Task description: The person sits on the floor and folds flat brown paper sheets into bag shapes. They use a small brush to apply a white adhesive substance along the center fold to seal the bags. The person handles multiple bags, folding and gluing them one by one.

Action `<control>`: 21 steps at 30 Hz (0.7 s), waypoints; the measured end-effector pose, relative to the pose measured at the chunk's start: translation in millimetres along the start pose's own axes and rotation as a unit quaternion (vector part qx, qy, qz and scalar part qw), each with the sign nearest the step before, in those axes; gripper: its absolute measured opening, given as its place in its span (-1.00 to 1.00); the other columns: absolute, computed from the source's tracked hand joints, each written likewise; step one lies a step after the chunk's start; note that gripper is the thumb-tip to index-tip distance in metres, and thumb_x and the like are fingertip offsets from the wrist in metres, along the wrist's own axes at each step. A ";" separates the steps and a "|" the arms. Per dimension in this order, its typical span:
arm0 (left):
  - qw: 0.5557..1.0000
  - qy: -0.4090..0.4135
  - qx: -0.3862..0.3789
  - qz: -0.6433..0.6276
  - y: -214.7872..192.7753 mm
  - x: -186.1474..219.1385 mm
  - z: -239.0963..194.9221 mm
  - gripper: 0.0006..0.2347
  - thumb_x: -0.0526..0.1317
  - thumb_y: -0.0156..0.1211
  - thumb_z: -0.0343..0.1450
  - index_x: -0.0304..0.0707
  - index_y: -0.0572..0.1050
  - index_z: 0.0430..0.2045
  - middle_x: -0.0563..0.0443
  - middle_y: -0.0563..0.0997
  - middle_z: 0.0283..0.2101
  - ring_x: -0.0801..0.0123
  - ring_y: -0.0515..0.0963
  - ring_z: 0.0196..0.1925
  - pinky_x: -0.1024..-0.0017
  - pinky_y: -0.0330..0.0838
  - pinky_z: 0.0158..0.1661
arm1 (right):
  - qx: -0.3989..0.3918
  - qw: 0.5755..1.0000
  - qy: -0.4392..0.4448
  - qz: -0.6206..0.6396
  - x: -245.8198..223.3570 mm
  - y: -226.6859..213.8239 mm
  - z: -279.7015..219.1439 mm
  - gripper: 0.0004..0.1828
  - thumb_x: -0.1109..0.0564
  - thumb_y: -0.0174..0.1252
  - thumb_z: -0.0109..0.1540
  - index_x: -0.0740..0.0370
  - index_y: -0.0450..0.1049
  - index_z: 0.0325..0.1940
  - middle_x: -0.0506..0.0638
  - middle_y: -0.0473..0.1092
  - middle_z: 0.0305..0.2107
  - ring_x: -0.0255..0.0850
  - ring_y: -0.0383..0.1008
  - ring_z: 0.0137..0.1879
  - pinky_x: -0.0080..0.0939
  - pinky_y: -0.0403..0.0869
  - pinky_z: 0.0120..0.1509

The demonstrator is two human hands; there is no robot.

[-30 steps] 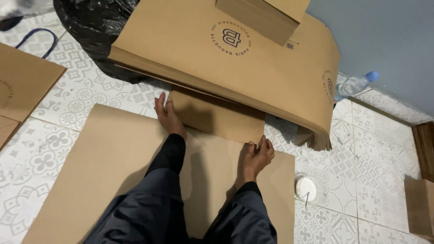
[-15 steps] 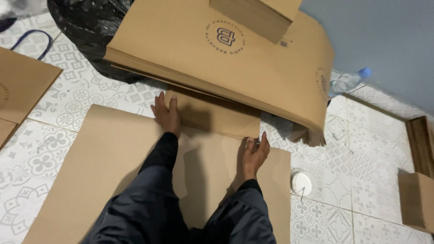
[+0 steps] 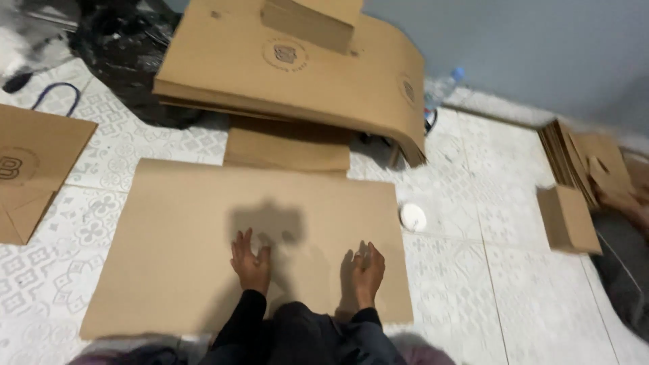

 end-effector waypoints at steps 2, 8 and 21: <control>0.999 0.001 -0.028 0.032 5.0 -25.4 -27.7 -0.46 -0.03 0.04 0.43 0.17 0.20 0.38 0.00 0.02 0.55 0.04 -0.16 0.60 -0.15 -0.44 0.43 | -0.058 0.994 0.045 -0.077 27.2 -23.9 -12.0 -0.44 -0.09 0.10 0.26 -0.02 0.38 0.35 0.09 0.35 0.19 0.09 0.39 0.29 0.21 0.38 0.33; 0.967 0.121 -0.074 0.212 27.4 -54.9 -97.4 -0.44 -0.02 0.15 0.41 0.30 0.19 0.37 0.03 0.02 0.54 -0.08 -0.08 0.57 -0.29 -0.25 0.40 | -0.177 0.932 0.157 -0.275 161.4 -73.7 8.5 -0.30 -0.21 0.13 0.17 -0.03 0.36 0.39 0.11 0.32 0.19 0.19 0.46 0.22 0.34 0.50 0.13; 0.828 0.289 -0.109 0.468 39.3 -108.9 -140.1 -0.41 0.22 -0.18 0.50 0.41 -0.12 0.47 0.02 -0.29 0.59 -0.01 -0.27 0.59 -0.18 -0.33 0.43 | -0.096 0.966 0.180 -0.162 84.3 -123.9 -17.8 -0.68 0.22 -0.02 0.29 0.27 0.41 0.12 0.22 0.42 -0.08 0.18 0.51 0.15 0.15 0.52 0.17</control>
Point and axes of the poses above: each hand's wrist, its own z-axis towards the middle knuckle, its own y-axis out of the palm, x = y × z, the point moved 1 cm from there along z, towards the middle knuckle
